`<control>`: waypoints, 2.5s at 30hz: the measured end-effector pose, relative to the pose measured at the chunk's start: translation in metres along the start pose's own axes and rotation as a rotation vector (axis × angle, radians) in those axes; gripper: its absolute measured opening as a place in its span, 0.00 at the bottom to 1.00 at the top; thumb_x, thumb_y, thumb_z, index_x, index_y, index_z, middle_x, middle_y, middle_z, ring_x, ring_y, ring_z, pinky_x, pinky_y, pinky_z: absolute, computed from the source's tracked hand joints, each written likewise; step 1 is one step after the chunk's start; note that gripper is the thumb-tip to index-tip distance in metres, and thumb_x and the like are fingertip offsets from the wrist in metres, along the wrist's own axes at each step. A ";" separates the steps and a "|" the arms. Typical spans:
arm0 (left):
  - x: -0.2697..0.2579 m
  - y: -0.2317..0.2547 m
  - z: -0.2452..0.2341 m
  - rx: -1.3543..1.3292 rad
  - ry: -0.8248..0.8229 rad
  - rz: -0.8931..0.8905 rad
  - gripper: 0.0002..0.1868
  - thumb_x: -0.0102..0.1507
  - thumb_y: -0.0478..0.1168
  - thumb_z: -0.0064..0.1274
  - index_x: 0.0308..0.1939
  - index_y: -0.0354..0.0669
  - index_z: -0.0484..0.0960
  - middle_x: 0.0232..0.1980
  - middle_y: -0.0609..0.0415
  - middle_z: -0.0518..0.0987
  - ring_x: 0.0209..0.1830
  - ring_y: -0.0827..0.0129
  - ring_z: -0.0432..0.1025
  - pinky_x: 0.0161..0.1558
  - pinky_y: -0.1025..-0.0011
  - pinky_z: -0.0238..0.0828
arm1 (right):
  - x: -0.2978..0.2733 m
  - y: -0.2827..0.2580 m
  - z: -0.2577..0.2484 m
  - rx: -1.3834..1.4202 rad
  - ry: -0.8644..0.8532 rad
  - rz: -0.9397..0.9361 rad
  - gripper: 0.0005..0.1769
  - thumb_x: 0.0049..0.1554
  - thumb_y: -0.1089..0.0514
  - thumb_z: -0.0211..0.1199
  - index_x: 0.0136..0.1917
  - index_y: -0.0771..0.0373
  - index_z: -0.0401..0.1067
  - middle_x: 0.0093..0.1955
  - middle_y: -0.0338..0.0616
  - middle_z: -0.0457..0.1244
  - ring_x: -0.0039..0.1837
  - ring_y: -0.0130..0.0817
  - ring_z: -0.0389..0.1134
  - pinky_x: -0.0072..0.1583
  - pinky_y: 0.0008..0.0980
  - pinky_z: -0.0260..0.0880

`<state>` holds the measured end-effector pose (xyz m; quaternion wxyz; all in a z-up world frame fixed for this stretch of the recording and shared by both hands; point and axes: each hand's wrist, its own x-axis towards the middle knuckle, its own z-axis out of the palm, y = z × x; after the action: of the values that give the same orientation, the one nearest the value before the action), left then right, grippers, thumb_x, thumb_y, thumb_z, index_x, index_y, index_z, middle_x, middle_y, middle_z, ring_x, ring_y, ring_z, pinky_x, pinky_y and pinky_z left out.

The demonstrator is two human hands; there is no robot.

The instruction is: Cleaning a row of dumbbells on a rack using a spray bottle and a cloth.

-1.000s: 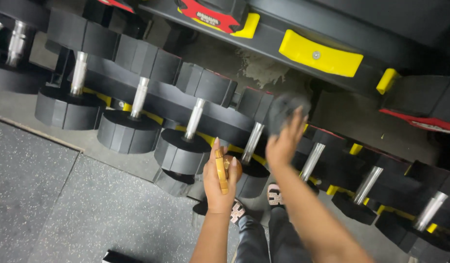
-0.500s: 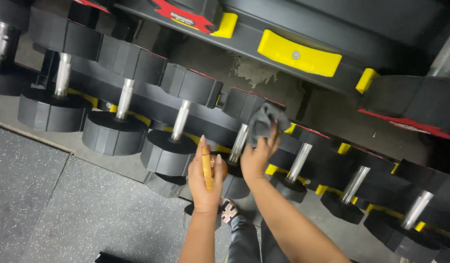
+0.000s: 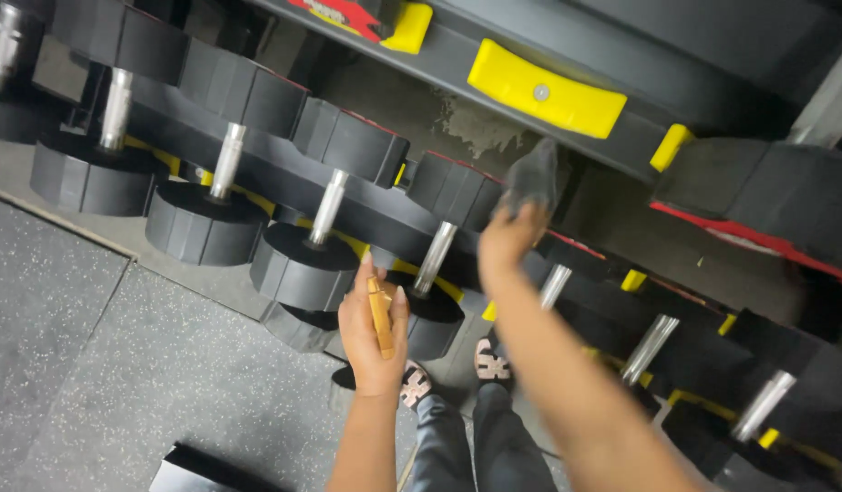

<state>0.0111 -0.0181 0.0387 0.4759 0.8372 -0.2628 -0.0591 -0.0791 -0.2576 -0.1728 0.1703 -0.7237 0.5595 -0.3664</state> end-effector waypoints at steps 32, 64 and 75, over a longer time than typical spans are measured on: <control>-0.030 0.033 0.045 0.101 0.119 -0.106 0.35 0.60 0.33 0.61 0.72 0.45 0.69 0.48 0.48 0.80 0.46 0.52 0.72 0.53 0.59 0.70 | 0.027 -0.082 -0.044 -0.111 -0.093 -0.310 0.21 0.60 0.52 0.64 0.62 0.67 0.71 0.73 0.68 0.60 0.71 0.67 0.60 0.71 0.52 0.55; -0.046 0.015 0.021 0.196 0.287 -0.207 0.28 0.61 0.36 0.60 0.65 0.45 0.76 0.42 0.47 0.80 0.42 0.50 0.73 0.57 0.54 0.70 | 0.075 -0.241 0.015 -0.984 -1.215 -0.974 0.22 0.56 0.47 0.60 0.63 0.47 0.74 0.74 0.38 0.55 0.77 0.56 0.48 0.71 0.67 0.48; -0.031 0.014 0.010 0.131 0.250 -0.142 0.23 0.60 0.35 0.61 0.60 0.44 0.77 0.46 0.49 0.82 0.45 0.51 0.74 0.55 0.56 0.70 | 0.148 -0.135 -0.043 -0.194 -1.145 -0.172 0.21 0.58 0.49 0.65 0.62 0.58 0.75 0.60 0.55 0.70 0.63 0.50 0.72 0.64 0.44 0.69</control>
<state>-0.0244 -0.0162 0.0404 0.4441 0.8837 -0.1451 0.0293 -0.0015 -0.3465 -0.0048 0.3481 -0.8615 0.3486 0.1231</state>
